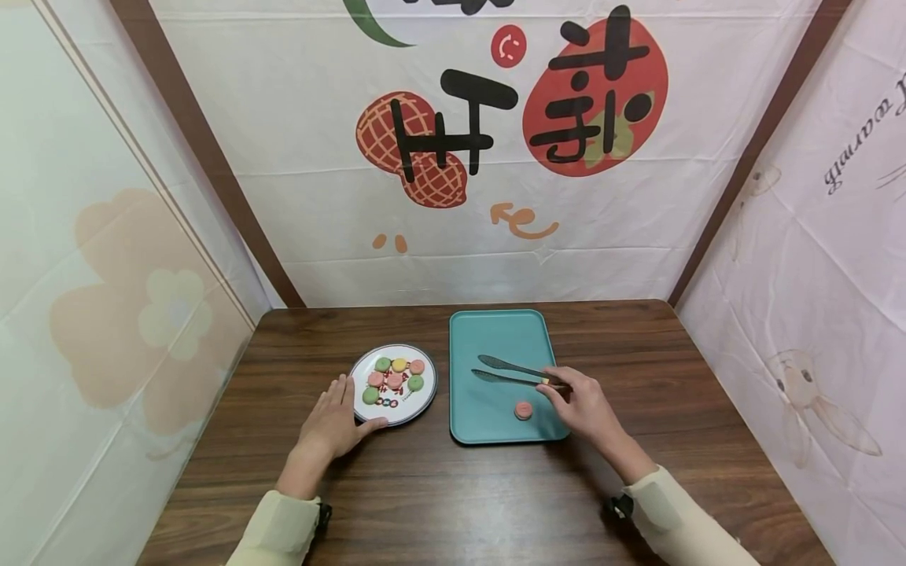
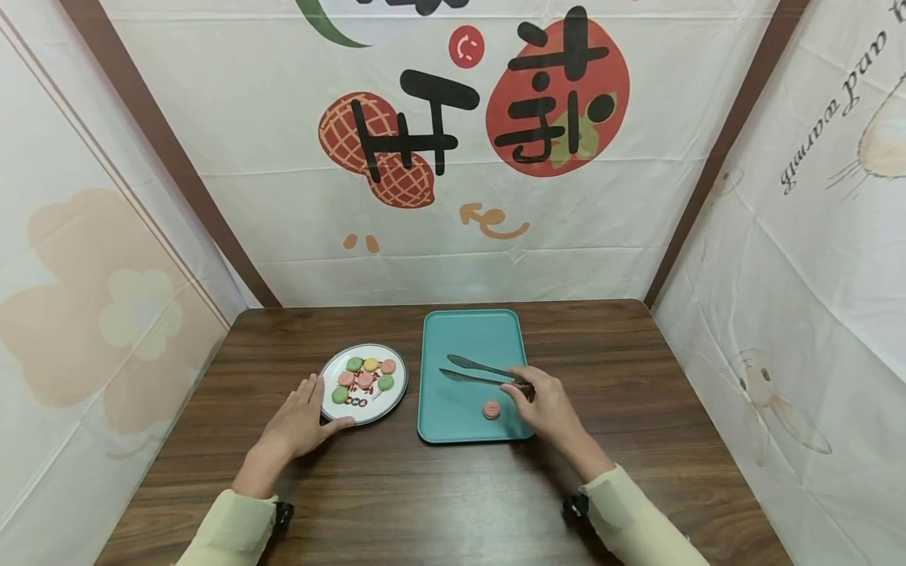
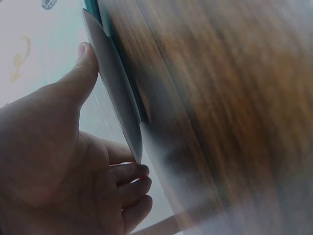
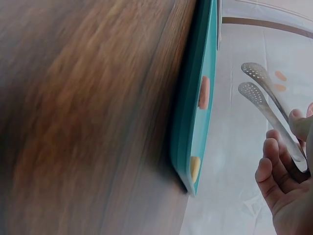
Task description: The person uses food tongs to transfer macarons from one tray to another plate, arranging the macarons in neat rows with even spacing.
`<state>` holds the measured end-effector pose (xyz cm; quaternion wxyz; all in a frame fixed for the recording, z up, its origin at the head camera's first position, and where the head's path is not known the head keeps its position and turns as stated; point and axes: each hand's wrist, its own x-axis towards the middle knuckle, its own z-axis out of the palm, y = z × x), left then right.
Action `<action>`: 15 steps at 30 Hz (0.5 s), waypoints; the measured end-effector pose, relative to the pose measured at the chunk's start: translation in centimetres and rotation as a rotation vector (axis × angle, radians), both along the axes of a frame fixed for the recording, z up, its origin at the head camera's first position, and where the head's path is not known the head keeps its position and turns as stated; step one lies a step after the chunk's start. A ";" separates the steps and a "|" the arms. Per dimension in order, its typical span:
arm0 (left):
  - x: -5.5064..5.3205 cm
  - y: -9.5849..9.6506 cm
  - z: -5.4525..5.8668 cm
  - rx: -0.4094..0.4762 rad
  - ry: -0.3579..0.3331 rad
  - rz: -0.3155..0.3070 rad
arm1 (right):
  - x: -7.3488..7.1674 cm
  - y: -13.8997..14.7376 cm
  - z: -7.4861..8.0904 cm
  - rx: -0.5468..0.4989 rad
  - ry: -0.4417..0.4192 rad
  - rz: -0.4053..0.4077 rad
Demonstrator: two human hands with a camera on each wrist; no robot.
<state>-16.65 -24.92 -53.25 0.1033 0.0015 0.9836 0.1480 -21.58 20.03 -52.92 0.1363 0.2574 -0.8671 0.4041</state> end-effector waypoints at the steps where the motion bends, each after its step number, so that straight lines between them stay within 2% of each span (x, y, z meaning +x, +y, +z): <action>1: 0.0 0.0 0.0 0.000 0.000 0.000 | 0.0 0.2 0.0 -0.002 0.004 0.005; 10: 0.1 0.3 0.3 0.000 0.001 0.010 | 0.1 1.9 -0.6 -0.024 0.069 0.035; 15: 0.2 0.3 0.4 -0.004 0.002 0.012 | 0.5 2.6 -0.5 -0.003 0.057 0.023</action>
